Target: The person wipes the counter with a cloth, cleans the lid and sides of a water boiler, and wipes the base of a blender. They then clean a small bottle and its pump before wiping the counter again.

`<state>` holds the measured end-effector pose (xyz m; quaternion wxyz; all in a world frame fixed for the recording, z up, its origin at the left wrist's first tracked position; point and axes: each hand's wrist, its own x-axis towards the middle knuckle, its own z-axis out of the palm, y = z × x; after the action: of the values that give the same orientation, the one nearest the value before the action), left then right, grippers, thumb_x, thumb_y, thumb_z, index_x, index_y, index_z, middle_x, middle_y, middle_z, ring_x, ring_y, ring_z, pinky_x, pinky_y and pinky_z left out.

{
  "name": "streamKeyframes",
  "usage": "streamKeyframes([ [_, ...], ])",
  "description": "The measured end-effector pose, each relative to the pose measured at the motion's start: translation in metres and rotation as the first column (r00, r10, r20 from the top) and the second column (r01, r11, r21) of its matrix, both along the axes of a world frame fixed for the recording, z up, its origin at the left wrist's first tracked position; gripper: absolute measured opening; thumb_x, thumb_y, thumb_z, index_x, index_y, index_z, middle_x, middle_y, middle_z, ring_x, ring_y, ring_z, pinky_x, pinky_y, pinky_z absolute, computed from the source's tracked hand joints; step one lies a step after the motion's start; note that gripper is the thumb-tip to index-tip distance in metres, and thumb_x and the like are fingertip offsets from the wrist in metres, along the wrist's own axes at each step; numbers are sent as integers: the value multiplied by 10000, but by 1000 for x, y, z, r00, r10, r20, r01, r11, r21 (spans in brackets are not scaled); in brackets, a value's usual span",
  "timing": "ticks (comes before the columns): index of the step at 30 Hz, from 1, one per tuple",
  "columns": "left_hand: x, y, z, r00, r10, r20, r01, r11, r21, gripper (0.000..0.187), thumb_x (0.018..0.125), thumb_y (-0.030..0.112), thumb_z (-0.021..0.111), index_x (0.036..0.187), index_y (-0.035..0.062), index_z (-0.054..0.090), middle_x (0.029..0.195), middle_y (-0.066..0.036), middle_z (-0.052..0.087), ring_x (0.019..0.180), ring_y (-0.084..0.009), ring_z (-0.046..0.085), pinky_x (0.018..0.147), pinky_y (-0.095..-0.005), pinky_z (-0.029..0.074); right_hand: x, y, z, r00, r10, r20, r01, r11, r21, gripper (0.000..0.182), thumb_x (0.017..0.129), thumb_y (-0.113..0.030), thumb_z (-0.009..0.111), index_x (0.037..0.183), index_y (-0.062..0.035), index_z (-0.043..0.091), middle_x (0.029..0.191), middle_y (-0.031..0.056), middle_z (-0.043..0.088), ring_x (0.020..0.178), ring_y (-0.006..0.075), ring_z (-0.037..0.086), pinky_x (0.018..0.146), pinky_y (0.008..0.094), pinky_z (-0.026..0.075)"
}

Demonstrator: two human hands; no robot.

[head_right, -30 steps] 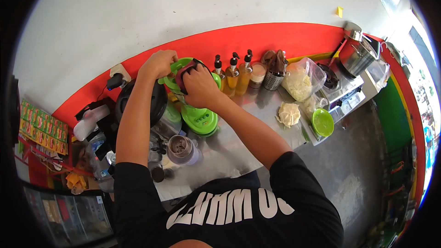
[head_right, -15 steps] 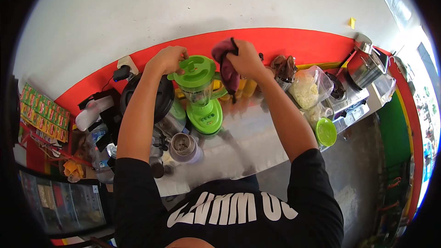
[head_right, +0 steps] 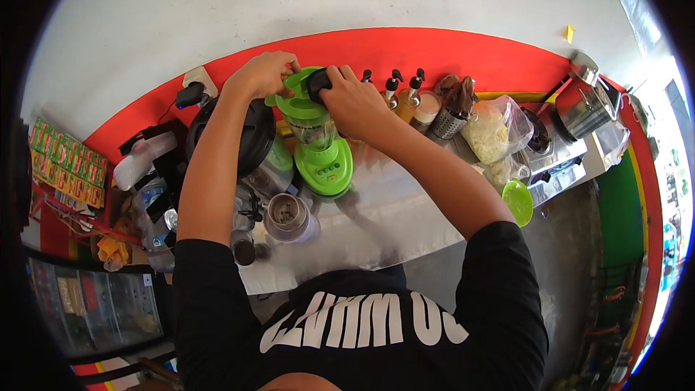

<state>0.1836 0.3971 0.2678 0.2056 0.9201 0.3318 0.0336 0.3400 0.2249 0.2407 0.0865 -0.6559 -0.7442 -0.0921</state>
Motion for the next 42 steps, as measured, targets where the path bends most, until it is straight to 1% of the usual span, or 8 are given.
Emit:
streamKeyframes([
  [5,1,-7,4,999,43,-32,-43,999,15,530,755,16,898,1225,40,654,1297,-169,723,1278,-323,660,971,-432,581,31,23,-5,968,128,-218,-132,991,-5,340,792,-6,665,1121,-15,748,1184,133,633,1107,271,626,792,364,582],
  [8,-1,-9,4,998,44,-46,-41,997,64,543,758,44,902,1244,55,660,1323,-156,718,1287,-322,654,989,-439,575,54,32,17,369,-105,-924,-189,965,-185,296,827,-42,702,1114,30,705,1042,64,741,889,149,689,809,323,568],
  [11,-5,-11,6,998,46,-34,-43,996,78,562,761,71,904,1268,64,661,1348,-144,710,1288,-320,653,1008,-442,566,52,33,23,356,25,-934,64,997,51,313,859,-80,716,1145,41,678,1038,71,736,922,151,692,825,324,569],
  [16,-8,-5,0,999,34,-19,-34,999,21,581,762,64,901,1288,50,653,1349,-141,711,1299,-310,649,1028,-431,556,24,19,18,776,-26,-630,85,994,62,489,914,-368,770,1166,30,636,1053,236,720,996,432,688,870,451,544],
  [19,-12,7,-15,997,26,67,-21,997,-69,598,763,56,901,1303,43,645,1340,-142,716,1306,-301,648,1037,-422,553,20,24,-23,913,226,-339,-169,967,191,572,916,-445,748,1226,21,628,1104,248,709,1066,420,679,938,481,522],
  [32,-33,-4,-46,950,84,300,-61,995,-84,607,877,-136,495,1451,45,575,1408,-188,664,1346,-330,617,1096,-431,507,-10,88,18,952,67,-298,-165,933,-318,675,734,-542,824,1018,48,660,1030,245,696,958,395,681,842,458,532],
  [39,-46,-11,-42,910,14,415,40,992,-121,704,797,-166,455,1476,-4,545,1400,-257,645,1341,-363,612,1128,-426,483,-20,63,-14,843,287,-455,-320,947,4,460,820,-363,788,1020,35,671,1050,250,688,1000,424,662,890,478,526],
  [42,-45,0,-69,832,3,555,116,977,-180,614,871,-116,522,1471,11,554,1414,-245,638,1356,-364,596,1180,-434,435,-30,34,-27,943,308,-129,-265,925,271,263,896,-225,714,1016,8,695,1121,253,657,1112,429,613,1002,516,491],
])
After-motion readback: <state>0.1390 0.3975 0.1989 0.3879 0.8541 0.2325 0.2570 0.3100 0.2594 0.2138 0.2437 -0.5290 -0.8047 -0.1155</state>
